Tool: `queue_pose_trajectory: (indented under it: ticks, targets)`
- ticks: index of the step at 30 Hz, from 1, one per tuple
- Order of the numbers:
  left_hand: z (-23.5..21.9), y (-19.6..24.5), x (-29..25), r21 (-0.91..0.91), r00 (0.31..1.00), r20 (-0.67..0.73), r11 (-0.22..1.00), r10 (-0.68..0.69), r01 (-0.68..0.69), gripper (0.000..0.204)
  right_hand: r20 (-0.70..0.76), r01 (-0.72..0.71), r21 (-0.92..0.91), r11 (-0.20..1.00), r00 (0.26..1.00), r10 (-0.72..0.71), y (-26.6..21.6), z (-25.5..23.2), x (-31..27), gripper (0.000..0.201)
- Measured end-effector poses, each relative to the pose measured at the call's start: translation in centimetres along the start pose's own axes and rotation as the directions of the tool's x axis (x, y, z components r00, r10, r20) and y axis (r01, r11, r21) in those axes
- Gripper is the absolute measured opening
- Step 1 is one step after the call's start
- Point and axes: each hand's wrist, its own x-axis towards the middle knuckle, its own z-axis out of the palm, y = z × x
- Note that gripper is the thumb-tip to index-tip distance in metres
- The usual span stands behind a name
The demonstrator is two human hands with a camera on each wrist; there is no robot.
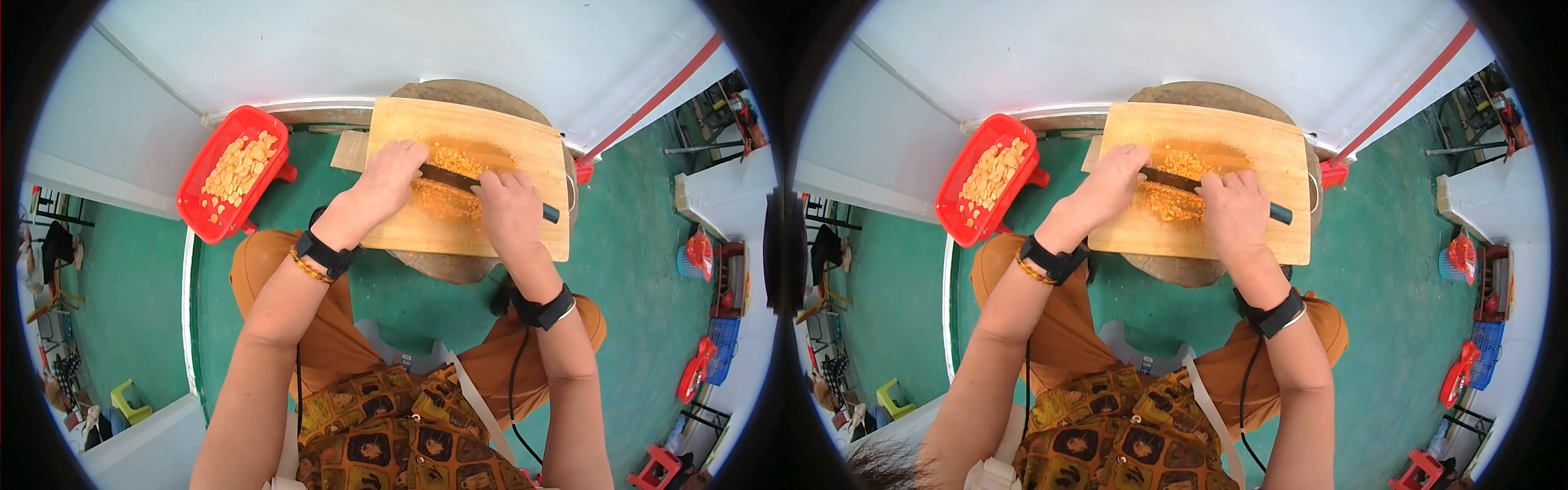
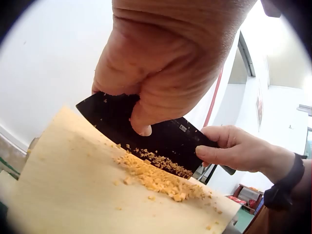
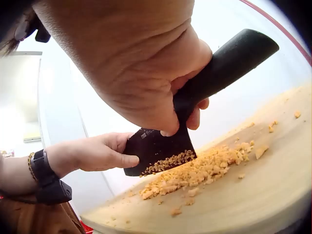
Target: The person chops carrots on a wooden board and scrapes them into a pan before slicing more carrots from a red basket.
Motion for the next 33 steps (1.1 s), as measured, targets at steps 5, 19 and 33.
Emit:
queue_pose_trajectory:
  ticks: [5,19,33]
  targets:
    - [0.6,-0.1,0.1,0.041,0.994,0.071,0.996,-0.083,0.08,0.019,0.026,0.009,-0.008,1.0,1.0,-0.009,0.4,0.8,-0.2,0.017]
    - [-0.2,0.4,0.0,0.032,0.996,0.057,0.997,-0.073,0.071,0.018,0.019,-0.016,-0.009,1.0,1.0,0.017,-0.1,0.1,0.1,0.015]
    - [-0.3,0.4,-0.4,0.017,0.99,0.107,0.996,-0.088,0.086,0.017,0.048,0.015,-0.009,1.0,0.999,-0.014,-0.1,0.5,-0.5,0.016]
